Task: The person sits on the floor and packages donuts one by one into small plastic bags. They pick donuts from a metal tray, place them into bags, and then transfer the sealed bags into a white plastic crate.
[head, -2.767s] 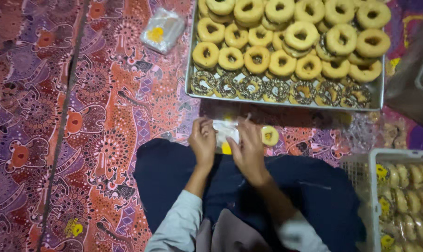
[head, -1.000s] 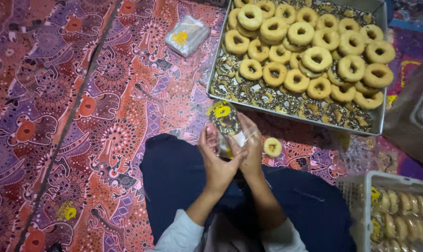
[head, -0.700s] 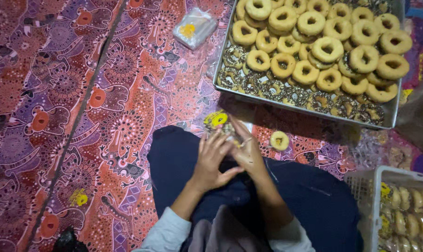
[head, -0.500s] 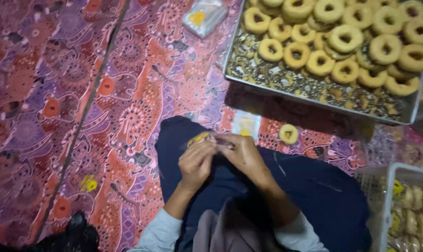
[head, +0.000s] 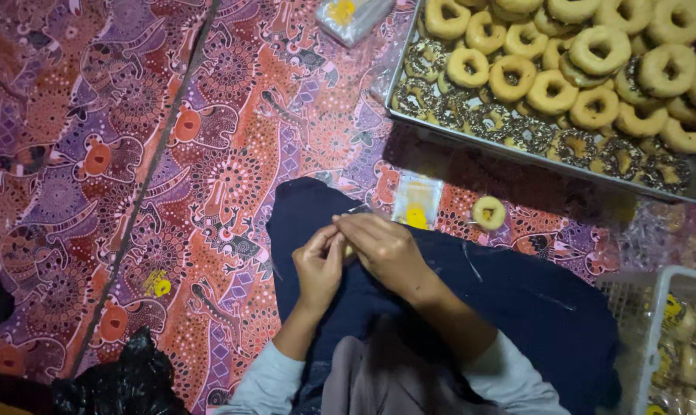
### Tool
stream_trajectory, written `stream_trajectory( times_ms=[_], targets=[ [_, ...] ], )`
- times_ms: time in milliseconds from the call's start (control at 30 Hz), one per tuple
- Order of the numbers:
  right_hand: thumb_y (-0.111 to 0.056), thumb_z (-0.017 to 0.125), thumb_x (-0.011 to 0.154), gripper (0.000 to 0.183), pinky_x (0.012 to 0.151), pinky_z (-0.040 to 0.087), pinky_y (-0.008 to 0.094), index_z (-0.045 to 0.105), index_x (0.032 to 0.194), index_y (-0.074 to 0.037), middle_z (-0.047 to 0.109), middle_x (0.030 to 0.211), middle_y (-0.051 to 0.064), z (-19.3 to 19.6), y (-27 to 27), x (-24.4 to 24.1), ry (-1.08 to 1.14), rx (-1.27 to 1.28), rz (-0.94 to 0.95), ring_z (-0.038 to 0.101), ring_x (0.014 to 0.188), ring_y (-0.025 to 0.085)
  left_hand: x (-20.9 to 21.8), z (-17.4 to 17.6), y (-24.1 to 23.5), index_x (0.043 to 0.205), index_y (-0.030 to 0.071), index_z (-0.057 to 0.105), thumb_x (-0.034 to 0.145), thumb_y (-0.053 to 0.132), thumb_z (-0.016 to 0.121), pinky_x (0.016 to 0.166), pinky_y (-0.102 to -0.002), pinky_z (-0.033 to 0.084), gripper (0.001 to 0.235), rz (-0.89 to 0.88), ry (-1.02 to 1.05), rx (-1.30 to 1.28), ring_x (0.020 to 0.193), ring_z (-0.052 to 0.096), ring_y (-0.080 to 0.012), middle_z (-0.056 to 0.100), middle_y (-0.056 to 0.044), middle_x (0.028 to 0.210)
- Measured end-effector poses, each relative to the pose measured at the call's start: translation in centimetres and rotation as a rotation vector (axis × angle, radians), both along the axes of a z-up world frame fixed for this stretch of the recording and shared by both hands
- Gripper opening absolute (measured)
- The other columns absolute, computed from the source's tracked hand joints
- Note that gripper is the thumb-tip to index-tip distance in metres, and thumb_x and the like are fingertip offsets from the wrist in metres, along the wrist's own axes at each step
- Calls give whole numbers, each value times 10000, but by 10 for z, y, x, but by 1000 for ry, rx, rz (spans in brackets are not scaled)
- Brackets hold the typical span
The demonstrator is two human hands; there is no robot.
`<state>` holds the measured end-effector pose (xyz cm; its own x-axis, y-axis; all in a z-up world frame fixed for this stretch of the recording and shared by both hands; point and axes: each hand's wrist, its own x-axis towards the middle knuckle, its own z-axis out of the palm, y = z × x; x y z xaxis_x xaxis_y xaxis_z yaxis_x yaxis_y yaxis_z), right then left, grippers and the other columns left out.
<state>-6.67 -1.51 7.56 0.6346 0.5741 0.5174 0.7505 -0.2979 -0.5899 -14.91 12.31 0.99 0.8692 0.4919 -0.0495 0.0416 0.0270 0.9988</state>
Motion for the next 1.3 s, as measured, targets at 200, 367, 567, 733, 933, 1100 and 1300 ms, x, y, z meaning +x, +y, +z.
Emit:
stream_trajectory(
  times_ms=[200,367,567,733,933,1100,1300],
  targets=[
    [-15,746,813,431,798,582,374,686,1239,-44,727,1066,183,-32,-17,32,462,-105,-336,727,935,287,-7,19,-7,1107,-58,743,1009,7,643,855,-265,599,154,111,-155,167,926,728,-133,777,-109,1023],
    [-49,785,820,379,789,580,336,719,1193,-66,751,1102,142,-23,-30,-13,676,22,-133,760,848,264,-8,34,-8,1152,-63,718,1023,24,605,924,-292,583,192,241,-130,62,1010,724,-165,763,-128,1111],
    [12,736,874,405,965,573,378,667,1273,-1,716,1224,139,-13,-15,-11,-39,62,38,729,1099,299,-2,40,-17,1100,-60,742,975,29,660,797,-279,601,174,72,-67,336,887,757,-144,793,-144,994],
    [-18,721,882,299,835,550,399,699,1179,3,701,997,183,-14,-14,20,278,-52,-63,684,930,330,-3,45,-15,1067,-53,751,950,18,650,773,-269,607,171,-37,-76,408,845,769,-128,795,-136,975],
    [-76,598,939,338,826,577,314,680,1267,-80,776,1042,150,-50,-43,19,893,-283,-388,752,944,192,0,44,-10,1132,-43,730,998,21,621,906,-298,596,184,270,-113,76,985,740,-146,770,-128,1098],
    [-206,625,1031,520,1092,479,320,433,1472,-8,615,1388,64,-91,-19,-26,1173,613,187,575,1290,174,-4,30,-17,1215,-86,677,942,36,681,988,-340,542,299,76,-164,436,1135,689,-198,734,-182,1197],
    [-273,513,1087,408,1045,490,284,643,1367,-6,696,1291,72,-105,7,-23,1311,448,179,621,1193,141,-5,12,20,1232,-40,667,1046,118,579,871,-267,533,259,125,156,-20,962,645,-120,703,-72,1085]
  ],
)
